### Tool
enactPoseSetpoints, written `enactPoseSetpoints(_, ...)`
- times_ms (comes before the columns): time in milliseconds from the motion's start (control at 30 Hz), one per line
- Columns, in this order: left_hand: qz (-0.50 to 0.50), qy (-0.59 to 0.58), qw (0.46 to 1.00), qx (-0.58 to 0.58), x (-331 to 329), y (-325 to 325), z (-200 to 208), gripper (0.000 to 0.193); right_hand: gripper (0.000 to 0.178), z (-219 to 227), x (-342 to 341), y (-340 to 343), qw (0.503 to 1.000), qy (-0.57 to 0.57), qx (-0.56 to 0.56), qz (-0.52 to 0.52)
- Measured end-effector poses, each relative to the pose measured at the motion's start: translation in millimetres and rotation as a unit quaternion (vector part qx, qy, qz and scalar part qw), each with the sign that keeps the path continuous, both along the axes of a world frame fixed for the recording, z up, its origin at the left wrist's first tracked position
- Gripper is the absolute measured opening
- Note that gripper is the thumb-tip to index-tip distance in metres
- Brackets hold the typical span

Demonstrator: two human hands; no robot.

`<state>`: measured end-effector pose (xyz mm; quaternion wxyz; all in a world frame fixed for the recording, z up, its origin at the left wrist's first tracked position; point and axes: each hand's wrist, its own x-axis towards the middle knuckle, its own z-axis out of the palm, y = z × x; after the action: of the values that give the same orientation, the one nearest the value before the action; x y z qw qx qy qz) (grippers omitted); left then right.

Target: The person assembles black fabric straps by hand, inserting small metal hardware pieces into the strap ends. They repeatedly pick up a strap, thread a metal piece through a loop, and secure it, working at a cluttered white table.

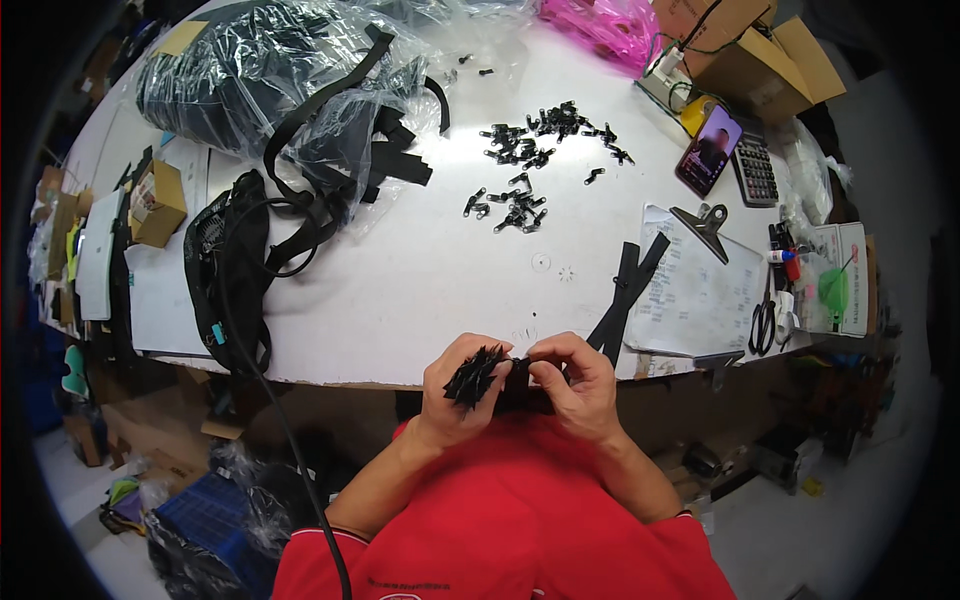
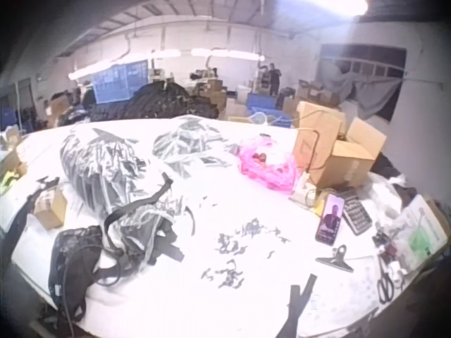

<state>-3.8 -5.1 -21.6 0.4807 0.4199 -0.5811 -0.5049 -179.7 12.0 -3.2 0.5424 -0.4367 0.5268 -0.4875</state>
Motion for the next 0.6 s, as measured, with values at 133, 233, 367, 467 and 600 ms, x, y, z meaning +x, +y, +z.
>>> enactPoseSetpoints(133,-0.045,0.064,0.995,0.057,-1,-1,-3,0.009,0.008,-4,-9,-4,0.994,0.068,-0.074,0.047)
enactPoseSetpoints(233,-0.096,0.111,0.976,0.160,3,-4,5,0.007,0.009,2,-11,-8,0.978,0.125,-0.154,0.060)
enactPoseSetpoints(367,-0.134,0.166,0.941,0.265,5,-5,10,0.007,0.012,4,-12,-13,0.964,0.137,-0.214,0.075)
enactPoseSetpoints(467,-0.120,0.203,0.930,0.283,0,-1,6,0.008,0.011,1,-8,-11,0.959,0.138,-0.236,0.069)
enactPoseSetpoints(600,-0.062,0.199,0.940,0.269,-10,7,5,0.008,0.011,-15,-4,-1,0.981,0.082,-0.170,0.048)
